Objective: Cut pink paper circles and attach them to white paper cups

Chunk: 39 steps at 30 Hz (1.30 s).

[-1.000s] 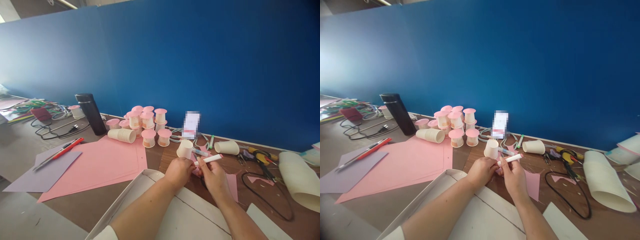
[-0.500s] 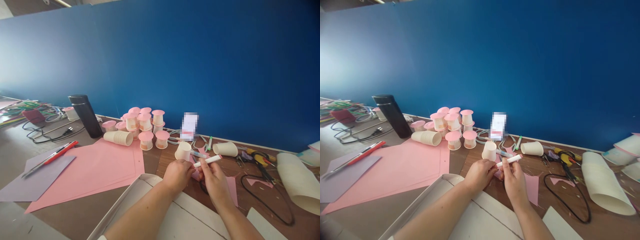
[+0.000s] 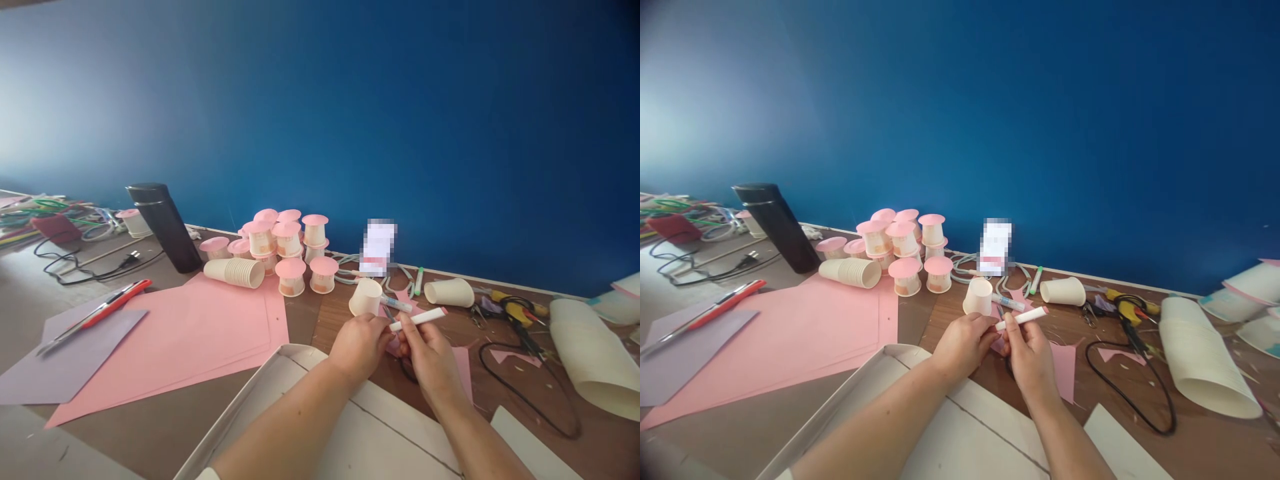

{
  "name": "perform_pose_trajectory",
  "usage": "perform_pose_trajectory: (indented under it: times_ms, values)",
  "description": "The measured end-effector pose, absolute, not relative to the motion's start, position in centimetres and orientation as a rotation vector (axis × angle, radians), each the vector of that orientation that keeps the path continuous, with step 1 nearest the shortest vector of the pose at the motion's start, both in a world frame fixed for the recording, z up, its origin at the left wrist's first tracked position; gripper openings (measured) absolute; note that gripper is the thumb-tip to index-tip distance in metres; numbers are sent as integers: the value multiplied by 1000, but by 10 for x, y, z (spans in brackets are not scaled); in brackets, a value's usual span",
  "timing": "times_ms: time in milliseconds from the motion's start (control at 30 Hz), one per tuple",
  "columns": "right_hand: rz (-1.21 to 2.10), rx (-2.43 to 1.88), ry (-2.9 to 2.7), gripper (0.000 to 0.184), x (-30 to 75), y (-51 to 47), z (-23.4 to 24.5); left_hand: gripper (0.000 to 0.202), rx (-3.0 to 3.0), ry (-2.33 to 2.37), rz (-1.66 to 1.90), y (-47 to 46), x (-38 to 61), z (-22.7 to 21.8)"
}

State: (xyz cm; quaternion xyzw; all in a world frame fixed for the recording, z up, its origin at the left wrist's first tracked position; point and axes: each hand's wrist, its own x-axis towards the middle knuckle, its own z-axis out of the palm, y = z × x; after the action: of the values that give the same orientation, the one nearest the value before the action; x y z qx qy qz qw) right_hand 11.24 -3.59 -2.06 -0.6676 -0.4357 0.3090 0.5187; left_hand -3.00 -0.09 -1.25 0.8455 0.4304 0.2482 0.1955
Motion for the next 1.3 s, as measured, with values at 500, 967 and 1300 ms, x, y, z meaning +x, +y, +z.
perform_pose_trajectory:
  times_ms: [500,967,1300]
  values:
    - [770,-1551,-1002,43,117,-38,-20,29,2508,1243,702,-5,-25,-15]
    - [721,-1628,-1054,41,116,-38,-17,31,2471,1261,609,-4,-26,-13]
    - [719,-1677,-1090,39,113,-37,-15,30,2551,1228,604,-4,-28,-17]
